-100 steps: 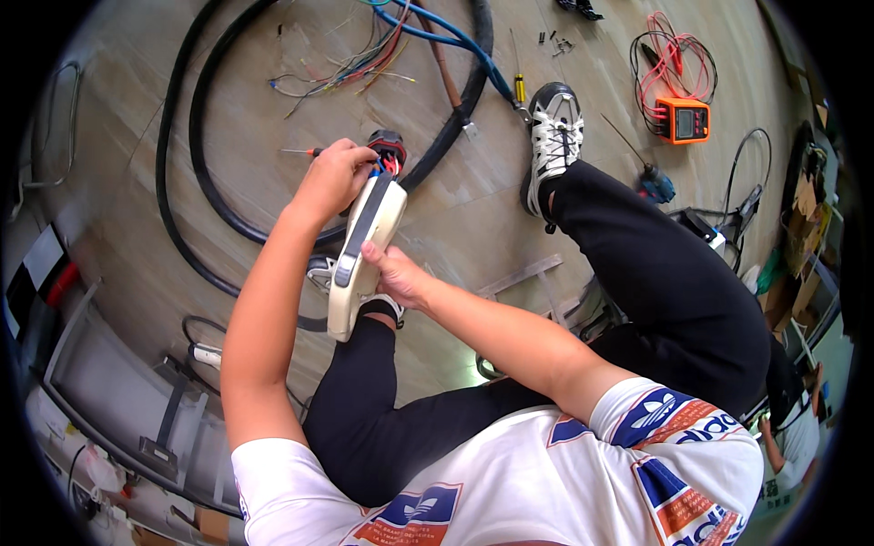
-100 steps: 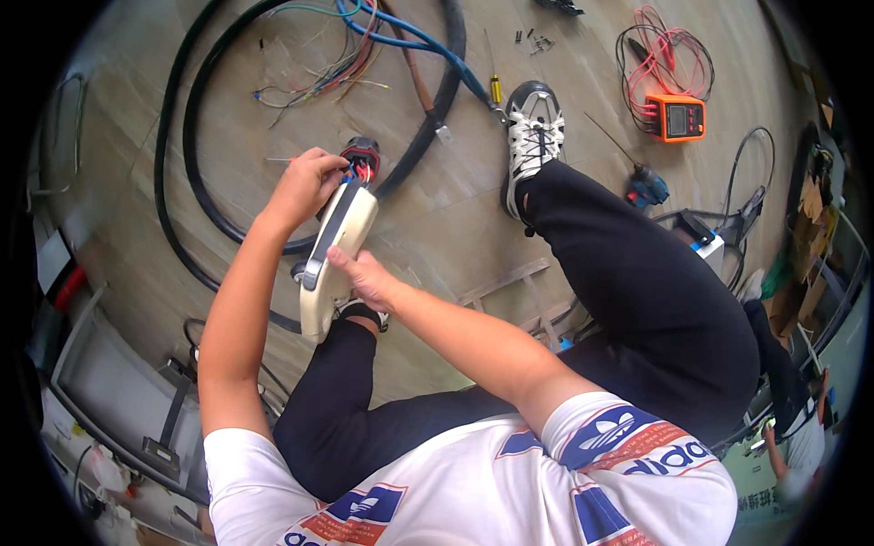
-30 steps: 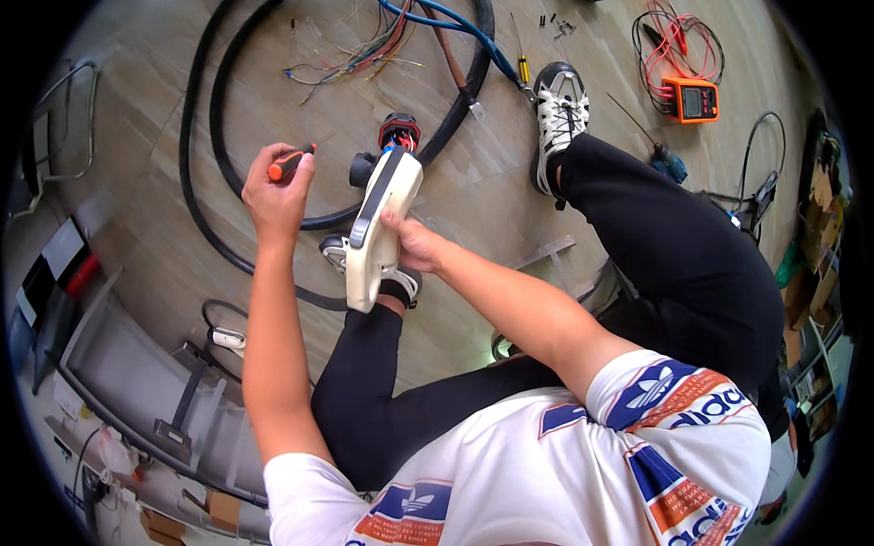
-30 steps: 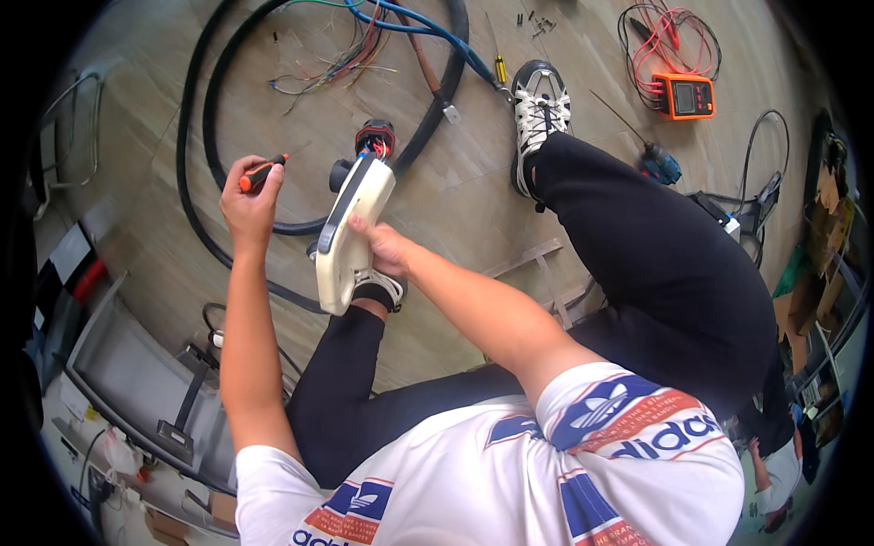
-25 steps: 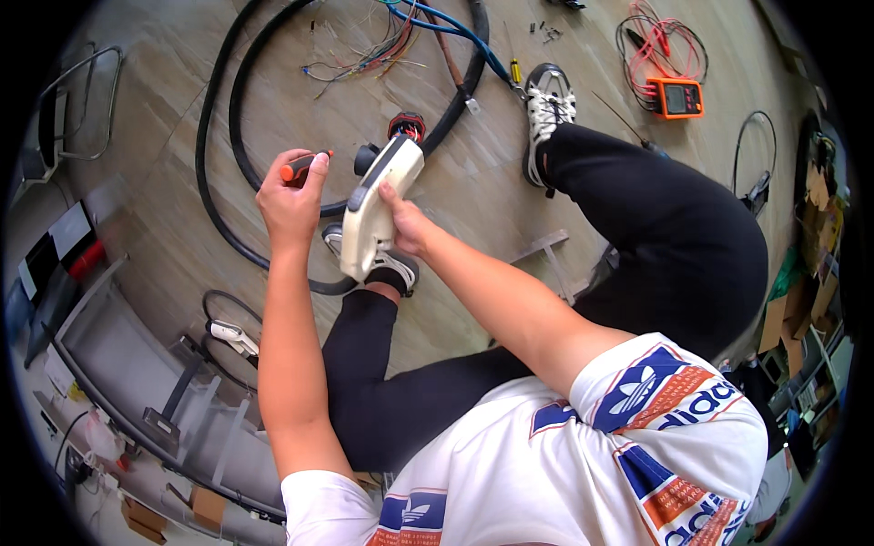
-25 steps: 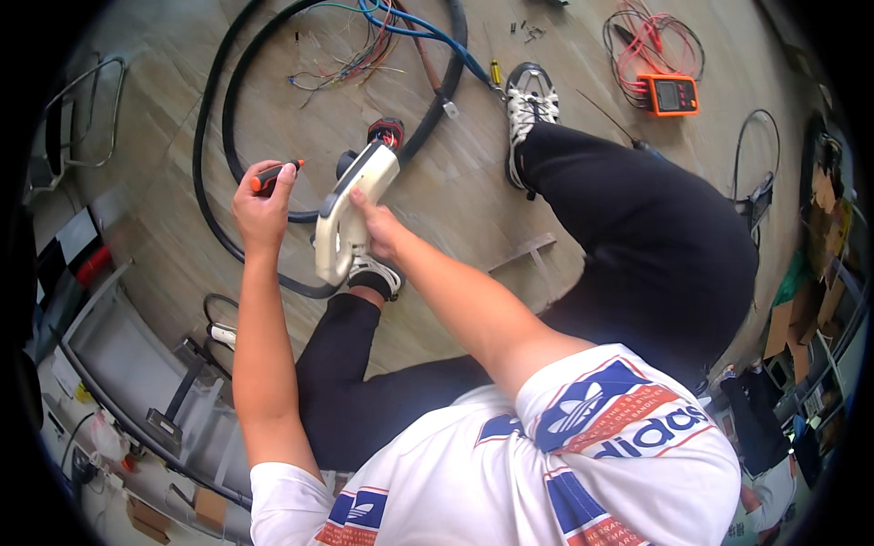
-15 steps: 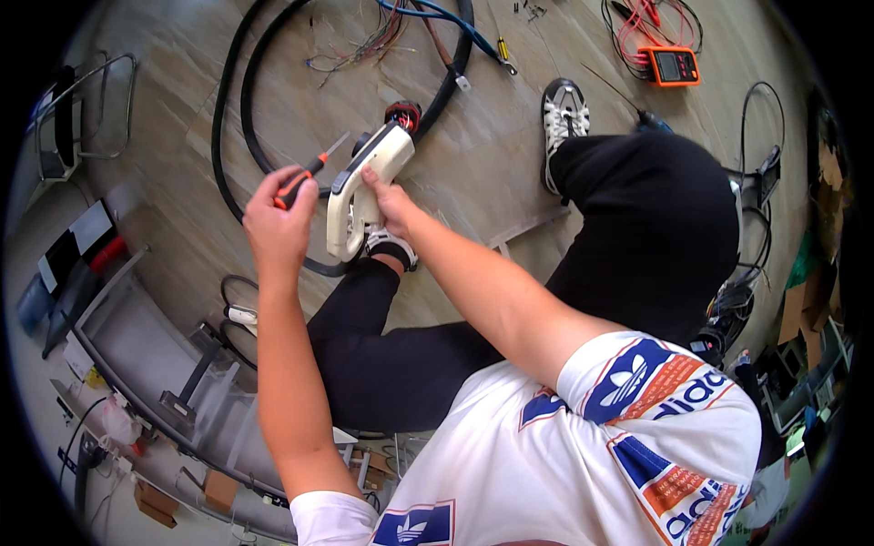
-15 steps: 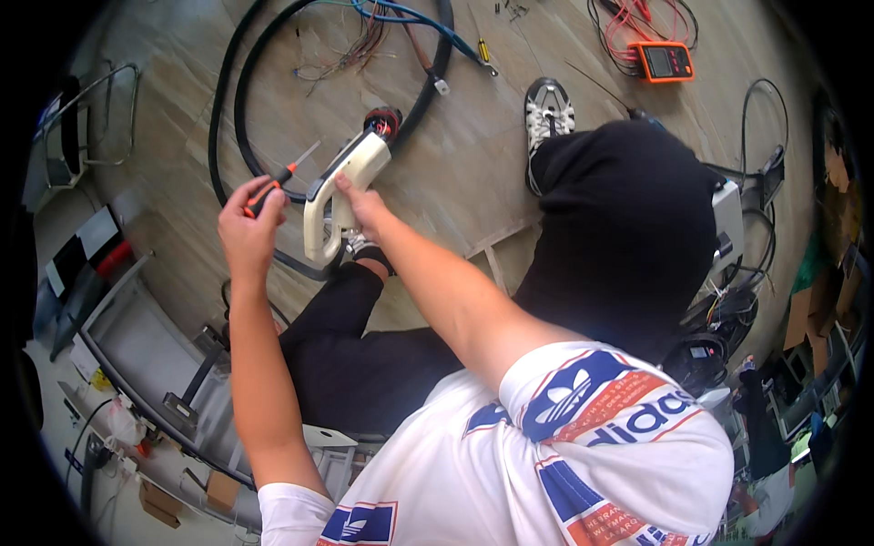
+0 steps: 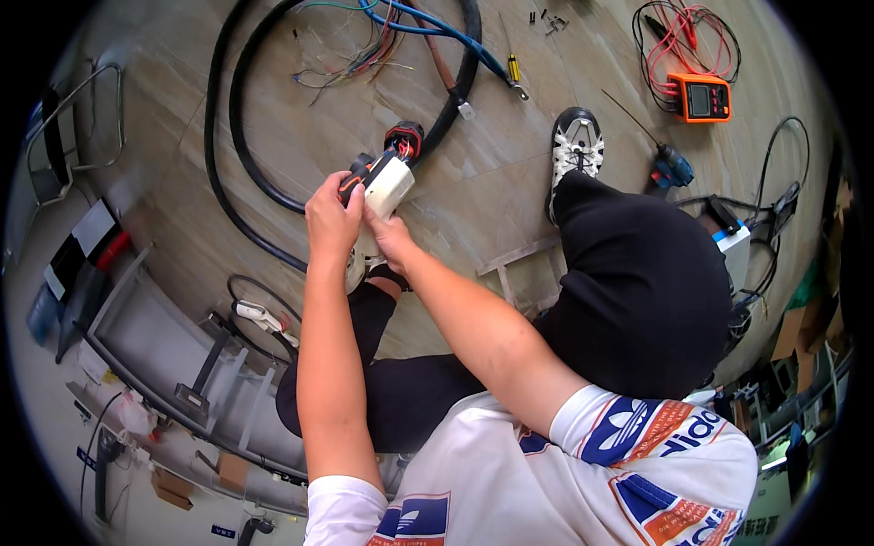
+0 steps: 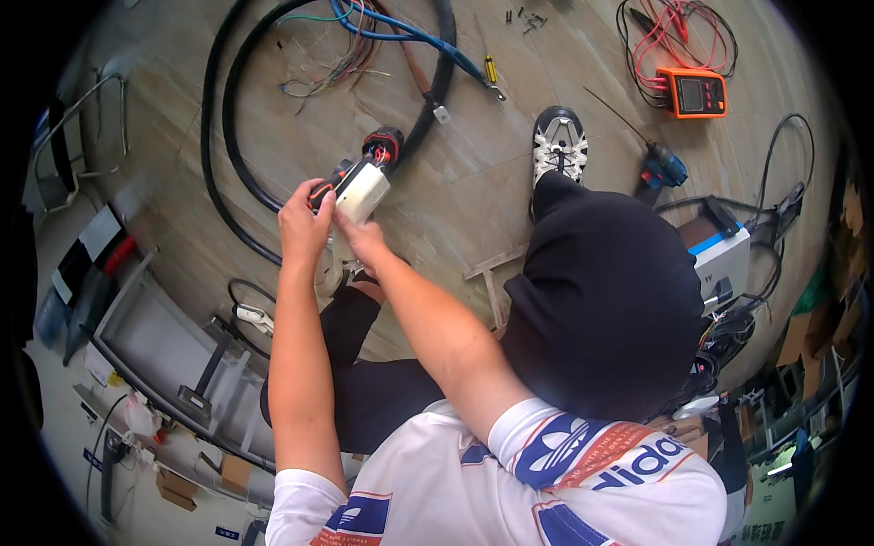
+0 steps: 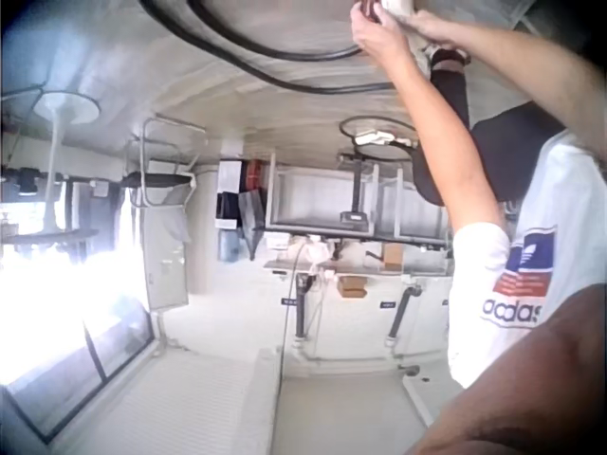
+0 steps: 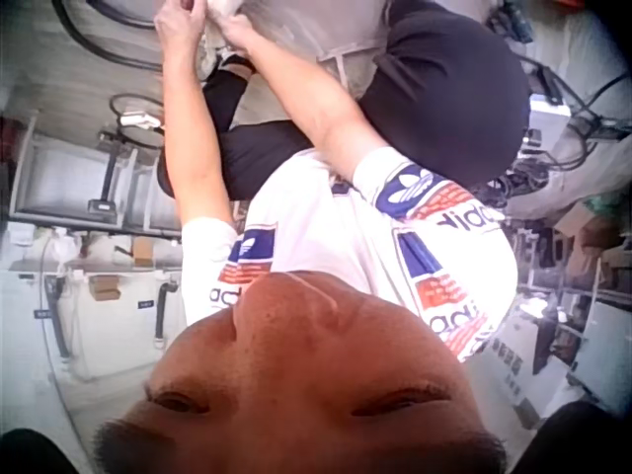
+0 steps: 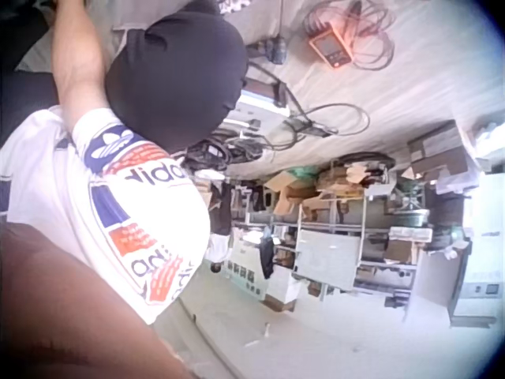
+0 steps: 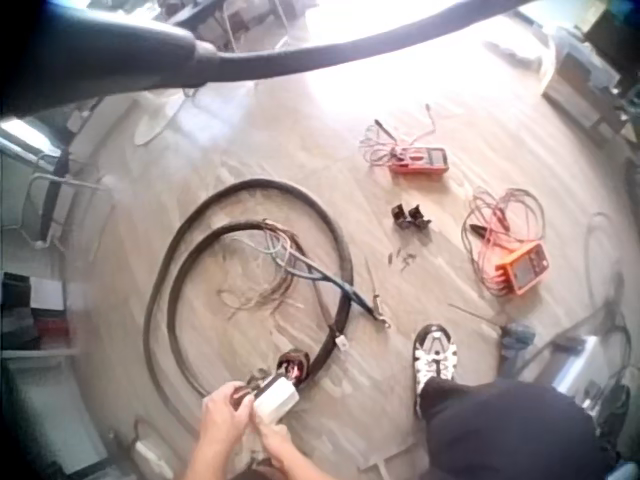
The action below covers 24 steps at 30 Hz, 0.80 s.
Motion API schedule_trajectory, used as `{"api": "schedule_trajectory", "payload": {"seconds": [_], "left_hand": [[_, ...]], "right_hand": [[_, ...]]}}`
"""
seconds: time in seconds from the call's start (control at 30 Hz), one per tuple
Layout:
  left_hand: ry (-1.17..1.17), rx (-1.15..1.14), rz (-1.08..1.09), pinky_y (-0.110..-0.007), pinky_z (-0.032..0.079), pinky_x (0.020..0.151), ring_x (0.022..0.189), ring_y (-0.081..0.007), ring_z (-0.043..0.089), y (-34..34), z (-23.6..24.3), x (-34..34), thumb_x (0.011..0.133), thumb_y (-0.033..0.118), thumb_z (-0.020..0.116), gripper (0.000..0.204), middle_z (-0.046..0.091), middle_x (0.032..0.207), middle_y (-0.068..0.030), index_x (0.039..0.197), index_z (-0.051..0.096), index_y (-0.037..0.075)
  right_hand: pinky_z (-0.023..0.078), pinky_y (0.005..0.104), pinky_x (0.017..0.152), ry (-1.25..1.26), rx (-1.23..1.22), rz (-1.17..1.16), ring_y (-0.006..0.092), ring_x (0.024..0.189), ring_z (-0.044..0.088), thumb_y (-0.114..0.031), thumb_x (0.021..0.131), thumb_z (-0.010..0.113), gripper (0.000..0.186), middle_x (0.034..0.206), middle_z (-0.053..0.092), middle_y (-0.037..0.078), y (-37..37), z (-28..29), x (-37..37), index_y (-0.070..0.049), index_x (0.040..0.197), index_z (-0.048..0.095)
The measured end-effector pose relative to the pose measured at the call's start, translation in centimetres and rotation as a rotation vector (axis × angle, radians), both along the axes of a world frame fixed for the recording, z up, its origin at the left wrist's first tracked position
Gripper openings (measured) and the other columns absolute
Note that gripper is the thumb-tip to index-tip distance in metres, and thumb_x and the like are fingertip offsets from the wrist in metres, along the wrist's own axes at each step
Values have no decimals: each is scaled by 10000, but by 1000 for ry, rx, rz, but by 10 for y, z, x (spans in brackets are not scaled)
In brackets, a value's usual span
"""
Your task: The person assembles the plastic housing of an electronic device using a screwdriver.
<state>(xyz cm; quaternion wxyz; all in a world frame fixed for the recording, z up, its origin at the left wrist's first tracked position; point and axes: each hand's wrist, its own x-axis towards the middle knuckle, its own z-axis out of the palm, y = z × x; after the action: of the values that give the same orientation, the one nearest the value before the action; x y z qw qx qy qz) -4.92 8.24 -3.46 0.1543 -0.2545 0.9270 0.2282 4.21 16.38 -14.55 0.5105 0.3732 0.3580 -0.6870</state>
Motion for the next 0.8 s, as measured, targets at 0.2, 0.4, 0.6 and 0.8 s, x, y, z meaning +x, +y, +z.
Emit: {"api": "schedule_trajectory", "payload": {"seconds": [0.2, 0.4, 0.6, 0.8], "left_hand": [[-27, -47, -50, -419, 519, 769, 820, -371, 670, 7, -10, -8, 844, 270, 688, 325, 685, 863, -221, 1035, 680, 7], [-14, -69, 24, -448, 499, 766, 804, -379, 634, 9, -22, -5, 853, 298, 665, 321, 669, 818, -217, 978, 693, 3], [-33, -40, 84, -460, 501, 746, 772, -391, 640, 8, -27, -5, 855, 331, 660, 353, 664, 787, -225, 941, 698, -9], [-38, -102, 104, -469, 497, 759, 794, -415, 638, 8, -29, -2, 885, 405, 610, 447, 669, 811, -252, 938, 697, -29]], "right_hand": [[460, 345, 914, -14, 21, -3, 223, 1109, 592, -651, 748, 716, 903, 1220, 619, 158, -3, -1, -5, 48, 1297, 556], [465, 330, 880, -13, 3, -1, 185, 1056, 591, -616, 789, 707, 838, 1183, 630, 118, -2, 2, -6, 33, 1295, 550], [481, 325, 855, 0, -19, -3, 174, 1018, 605, -606, 799, 710, 838, 1168, 634, 109, -3, -6, 0, 34, 1308, 526], [487, 329, 859, 2, -2, 24, 181, 1021, 611, -595, 795, 720, 836, 1173, 636, 113, -2, -5, 0, 42, 1301, 525]]}}
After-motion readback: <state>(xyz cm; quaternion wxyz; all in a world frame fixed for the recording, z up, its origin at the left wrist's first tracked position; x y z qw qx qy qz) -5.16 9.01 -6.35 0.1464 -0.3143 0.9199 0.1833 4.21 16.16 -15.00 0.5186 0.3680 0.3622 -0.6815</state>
